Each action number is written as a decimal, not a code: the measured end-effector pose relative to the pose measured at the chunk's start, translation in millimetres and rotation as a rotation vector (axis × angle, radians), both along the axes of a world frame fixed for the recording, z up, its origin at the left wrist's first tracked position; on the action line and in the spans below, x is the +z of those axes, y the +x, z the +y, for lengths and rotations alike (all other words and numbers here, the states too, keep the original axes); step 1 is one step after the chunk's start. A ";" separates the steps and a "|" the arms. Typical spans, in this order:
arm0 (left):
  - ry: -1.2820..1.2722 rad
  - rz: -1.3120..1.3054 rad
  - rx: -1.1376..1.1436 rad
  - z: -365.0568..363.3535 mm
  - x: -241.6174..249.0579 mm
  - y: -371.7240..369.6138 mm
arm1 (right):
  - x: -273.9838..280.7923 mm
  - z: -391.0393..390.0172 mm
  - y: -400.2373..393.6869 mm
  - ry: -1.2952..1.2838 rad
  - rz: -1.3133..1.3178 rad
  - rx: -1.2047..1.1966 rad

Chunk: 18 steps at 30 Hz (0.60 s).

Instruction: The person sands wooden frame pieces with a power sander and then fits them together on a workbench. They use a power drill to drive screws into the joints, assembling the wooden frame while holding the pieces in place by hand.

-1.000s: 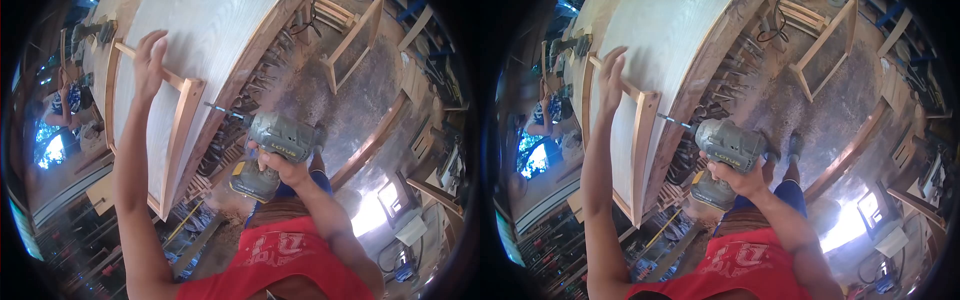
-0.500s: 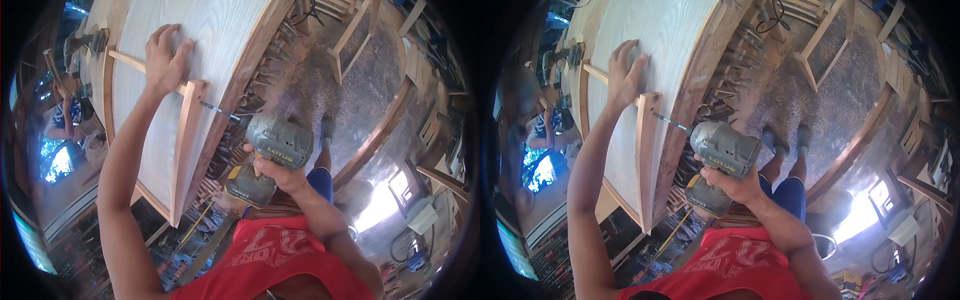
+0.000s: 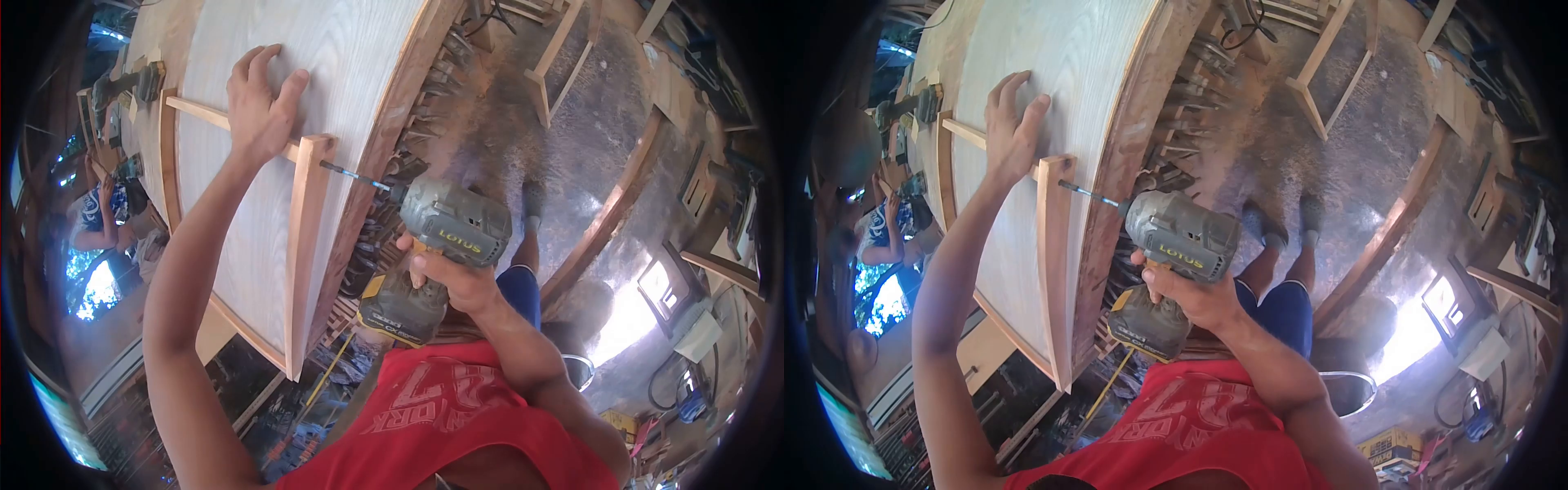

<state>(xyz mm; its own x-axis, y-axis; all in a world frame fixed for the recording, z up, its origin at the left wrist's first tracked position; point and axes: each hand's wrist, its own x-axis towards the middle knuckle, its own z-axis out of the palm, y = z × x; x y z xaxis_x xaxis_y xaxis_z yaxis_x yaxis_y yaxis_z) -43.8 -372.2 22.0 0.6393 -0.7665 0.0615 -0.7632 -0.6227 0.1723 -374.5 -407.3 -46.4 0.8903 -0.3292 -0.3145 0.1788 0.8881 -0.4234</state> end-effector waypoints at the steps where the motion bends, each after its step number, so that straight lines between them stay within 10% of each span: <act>1: -0.006 0.003 -0.002 -0.1 -0.6 -0.3 | 0.3 0.1 0.2 -0.017 0.006 0.011; 18: 0.009 -0.006 -0.015 2.8 -2.4 -0.2 | 17.3 4.9 6.2 0.077 0.056 0.011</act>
